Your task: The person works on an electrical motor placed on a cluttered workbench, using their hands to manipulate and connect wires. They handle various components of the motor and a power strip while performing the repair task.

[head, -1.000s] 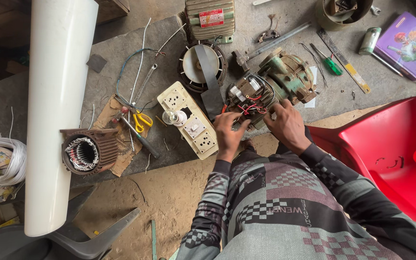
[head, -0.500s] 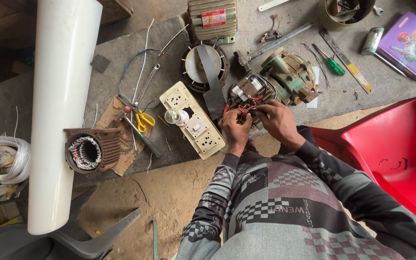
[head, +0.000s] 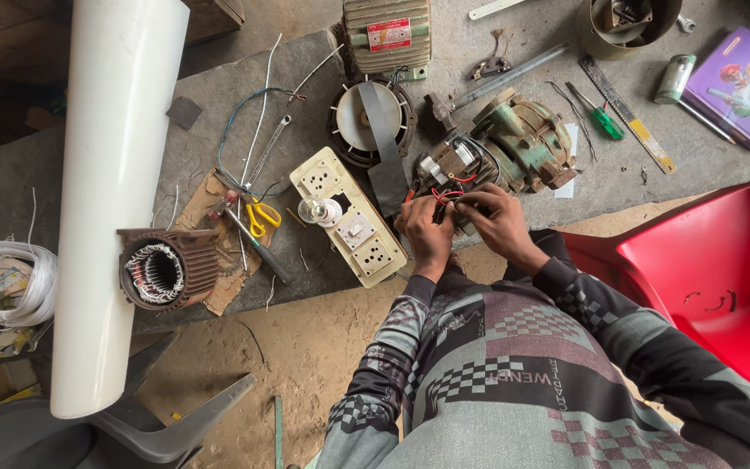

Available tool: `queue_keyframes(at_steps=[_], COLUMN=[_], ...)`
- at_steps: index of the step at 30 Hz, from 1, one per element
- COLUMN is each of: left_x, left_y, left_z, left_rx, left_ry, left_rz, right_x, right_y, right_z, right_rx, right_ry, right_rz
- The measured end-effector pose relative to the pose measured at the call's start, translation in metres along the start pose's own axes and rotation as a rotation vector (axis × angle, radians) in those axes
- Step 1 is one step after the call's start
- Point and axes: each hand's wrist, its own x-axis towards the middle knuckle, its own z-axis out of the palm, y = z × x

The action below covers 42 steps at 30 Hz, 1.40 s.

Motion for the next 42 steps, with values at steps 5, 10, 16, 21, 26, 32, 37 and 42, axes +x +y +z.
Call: queue_keyframes(at_steps=[5, 10, 16, 21, 26, 32, 37, 42], left_x=[-0.001, -0.008, -0.005, 0.000, 0.010, 0.017, 0.018, 0.022], left_y=[0.003, -0.004, -0.014, 0.002, 0.017, 0.022, 0.019, 0.008], left_z=[0.001, 0.008, 0.012, -0.010, -0.026, -0.026, -0.020, -0.011], left_rx=[0.020, -0.105, -0.198, 0.101, 0.088, 0.222, 0.331, 0.326], left_ry=[-0.022, 0.064, 0.225, 0.169, 0.005, -0.077, -0.137, -0.195], left_rz=[0.091, -0.060, -0.315, 0.046, 0.070, -0.041, 0.087, 0.166], right_x=[0.000, 0.003, 0.007, 0.014, 0.016, 0.020, 0.024, 0.025], right_y=[0.005, 0.008, -0.003, -0.009, -0.010, -0.016, -0.019, -0.005], right_z=[0.006, 0.005, 0.008, 0.008, 0.012, 0.011, 0.009, 0.007], right_rx=[0.265, 0.512, 0.292, 0.303, 0.313, 0.247, 0.343, 0.432], right_ry=[-0.030, 0.024, -0.119, -0.114, -0.132, -0.122, -0.143, -0.148], right_rz=[0.185, 0.262, 0.171, 0.131, 0.251, 0.259, 0.316, 0.355])
